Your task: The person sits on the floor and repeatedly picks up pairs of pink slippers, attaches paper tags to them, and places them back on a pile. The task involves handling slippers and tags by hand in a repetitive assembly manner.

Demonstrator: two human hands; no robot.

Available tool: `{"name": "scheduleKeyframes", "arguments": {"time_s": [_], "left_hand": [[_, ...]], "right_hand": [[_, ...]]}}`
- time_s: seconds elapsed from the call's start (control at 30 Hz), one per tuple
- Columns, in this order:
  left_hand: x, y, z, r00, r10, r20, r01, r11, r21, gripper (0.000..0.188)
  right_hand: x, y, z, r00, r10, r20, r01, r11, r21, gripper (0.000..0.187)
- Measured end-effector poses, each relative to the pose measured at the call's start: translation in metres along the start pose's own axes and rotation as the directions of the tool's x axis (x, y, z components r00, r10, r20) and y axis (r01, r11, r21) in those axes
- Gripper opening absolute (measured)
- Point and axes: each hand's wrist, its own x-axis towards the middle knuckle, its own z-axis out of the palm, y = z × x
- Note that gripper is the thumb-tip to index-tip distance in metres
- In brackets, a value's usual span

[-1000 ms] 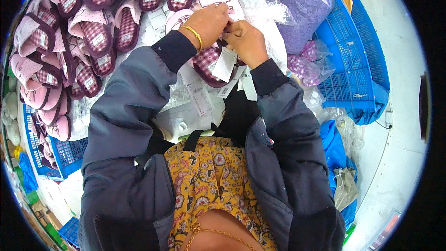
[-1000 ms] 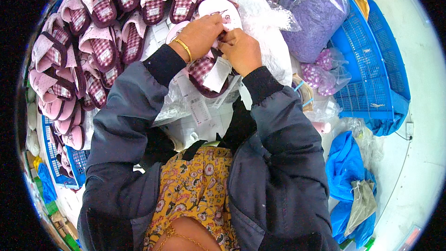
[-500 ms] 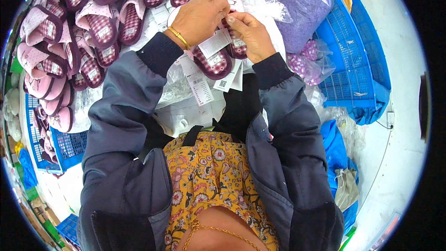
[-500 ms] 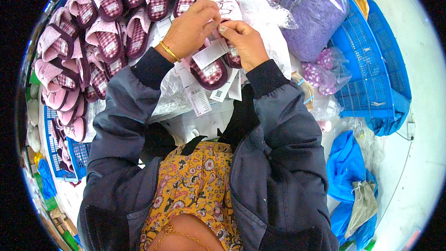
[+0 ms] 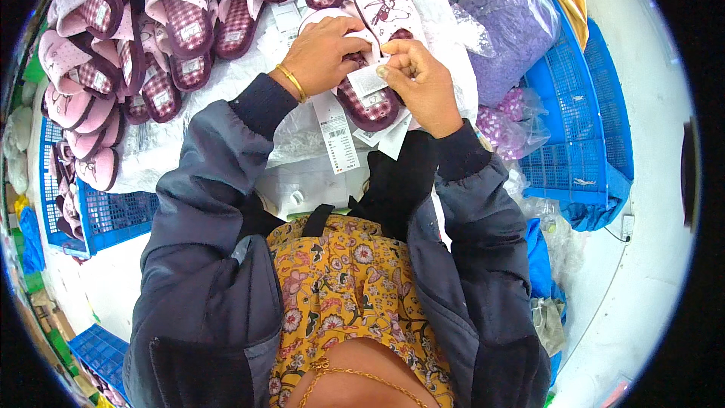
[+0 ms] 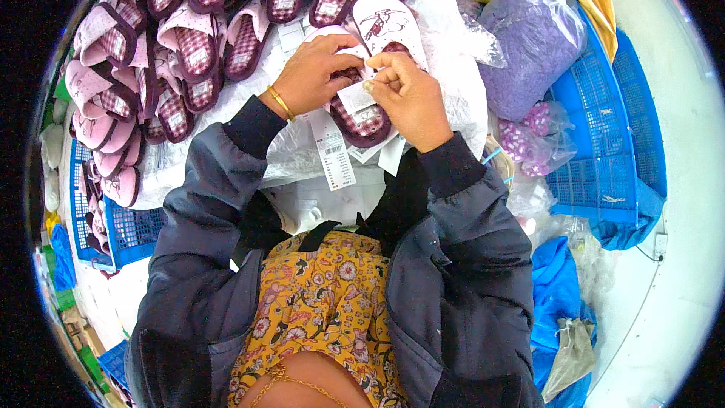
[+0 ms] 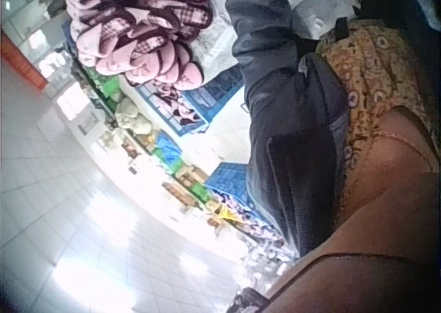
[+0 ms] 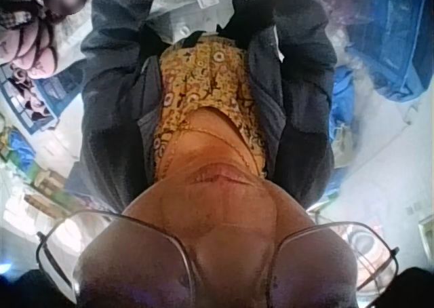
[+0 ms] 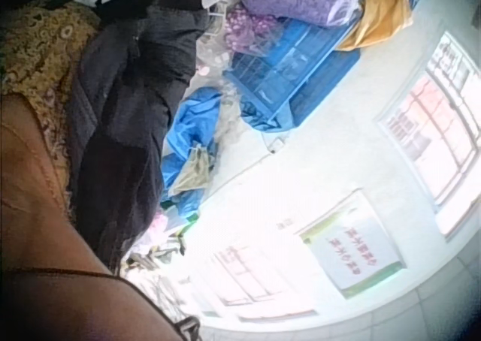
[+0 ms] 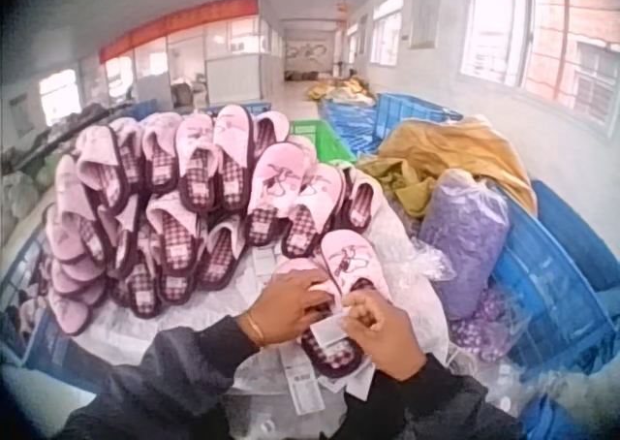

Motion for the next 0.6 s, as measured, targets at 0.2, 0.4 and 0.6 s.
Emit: {"name": "scheduleKeyframes", "arguments": {"time_s": [0.2, 0.4, 0.6], "left_hand": [[0.002, -0.006, 0.010, 1.000, 0.003, 0.009, -0.003, 1.000, -0.005, 0.033], [0.002, -0.009, 0.009, 0.992, -0.056, 0.112, 0.066, 0.994, -0.085, 0.039], [-0.001, -0.007, 0.012, 0.997, -0.067, 0.046, 0.072, 0.991, -0.113, 0.037]], "right_hand": [[0.014, 0.007, 0.016, 0.979, -0.203, -0.023, 0.181, 0.914, -0.364, 0.012], [0.013, 0.006, 0.009, 0.977, -0.160, 0.138, 0.211, 0.778, -0.591, 0.009], [0.013, 0.008, 0.020, 0.997, -0.045, 0.068, 0.074, 0.851, -0.520, 0.015]]}}
